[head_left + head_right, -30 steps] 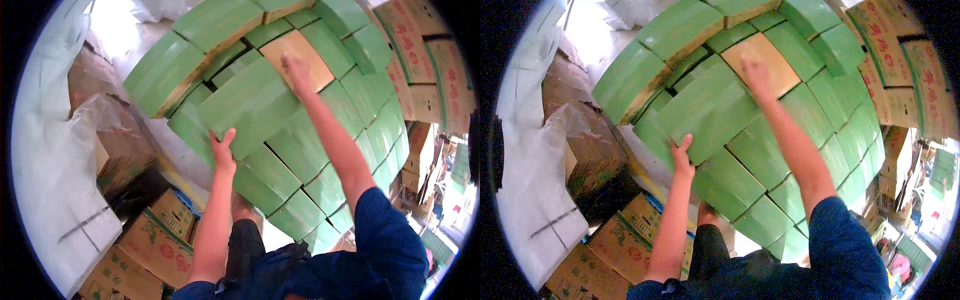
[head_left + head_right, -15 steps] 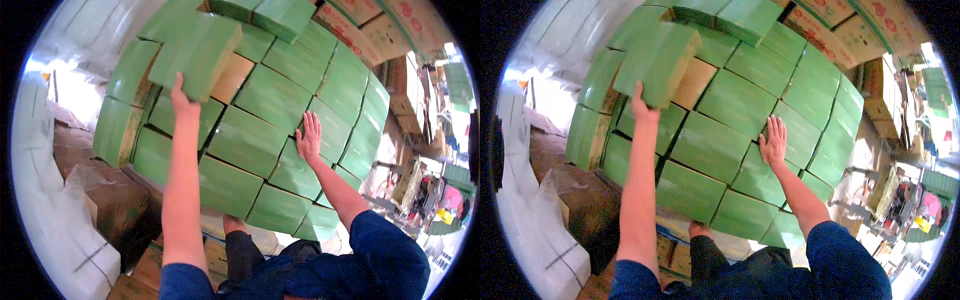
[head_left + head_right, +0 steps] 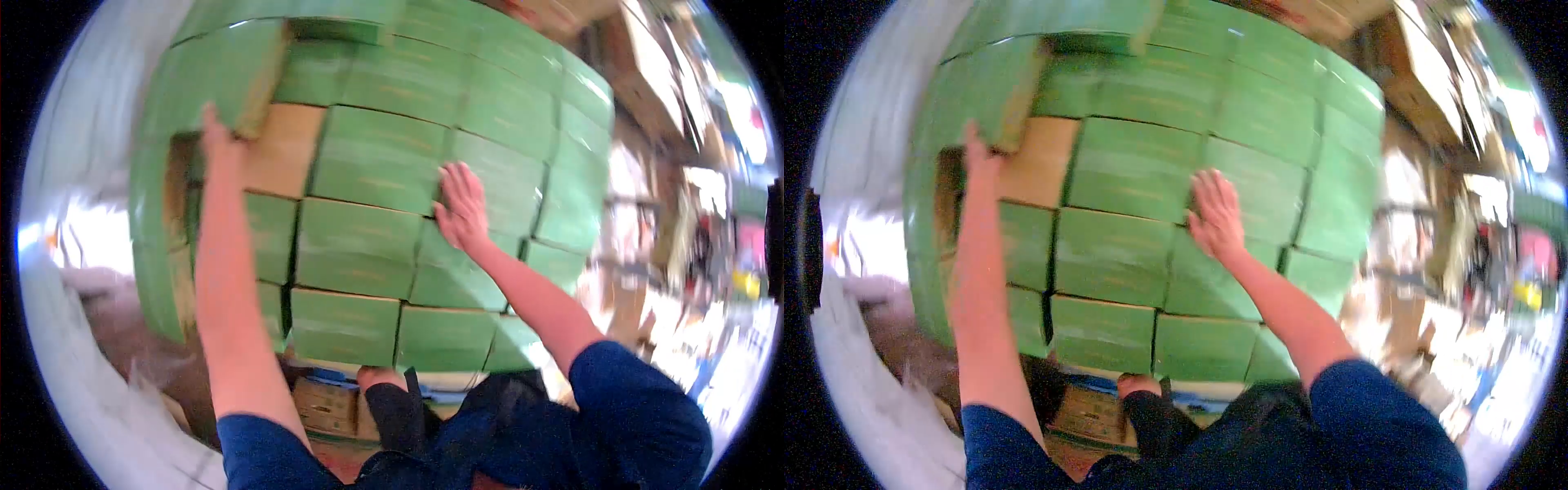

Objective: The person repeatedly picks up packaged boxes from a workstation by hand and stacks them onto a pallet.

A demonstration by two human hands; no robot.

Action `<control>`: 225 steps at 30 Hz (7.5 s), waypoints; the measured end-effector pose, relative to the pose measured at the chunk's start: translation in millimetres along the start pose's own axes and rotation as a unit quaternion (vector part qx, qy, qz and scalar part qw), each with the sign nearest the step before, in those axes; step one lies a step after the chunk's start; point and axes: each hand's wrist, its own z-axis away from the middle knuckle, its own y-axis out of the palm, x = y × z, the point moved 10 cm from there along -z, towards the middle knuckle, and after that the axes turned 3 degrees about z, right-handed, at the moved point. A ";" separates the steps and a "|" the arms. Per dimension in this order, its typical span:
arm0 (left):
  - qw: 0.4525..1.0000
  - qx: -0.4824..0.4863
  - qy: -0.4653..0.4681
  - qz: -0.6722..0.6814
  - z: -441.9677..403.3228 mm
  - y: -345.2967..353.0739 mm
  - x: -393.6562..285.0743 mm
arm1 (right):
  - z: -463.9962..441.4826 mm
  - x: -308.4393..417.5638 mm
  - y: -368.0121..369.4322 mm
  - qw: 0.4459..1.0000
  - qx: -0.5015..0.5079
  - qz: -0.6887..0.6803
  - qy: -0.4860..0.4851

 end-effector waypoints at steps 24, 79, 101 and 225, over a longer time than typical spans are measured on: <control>0.443 0.357 0.465 -0.679 449.9 239.6 403.8 | 342.9 -419.5 -168.0 0.853 -0.186 -0.251 0.418; 0.545 0.459 0.376 -0.592 374.6 191.2 325.1 | -182.8 -30.6 -61.3 0.683 0.044 -0.668 0.293; 0.586 0.456 0.392 -0.544 374.8 189.7 316.0 | -176.7 15.9 -101.9 0.937 -0.197 -0.281 0.065; 0.721 0.443 -0.289 -0.447 715.5 243.3 738.7 | 678.9 -515.2 -54.8 0.392 -0.297 -0.543 0.681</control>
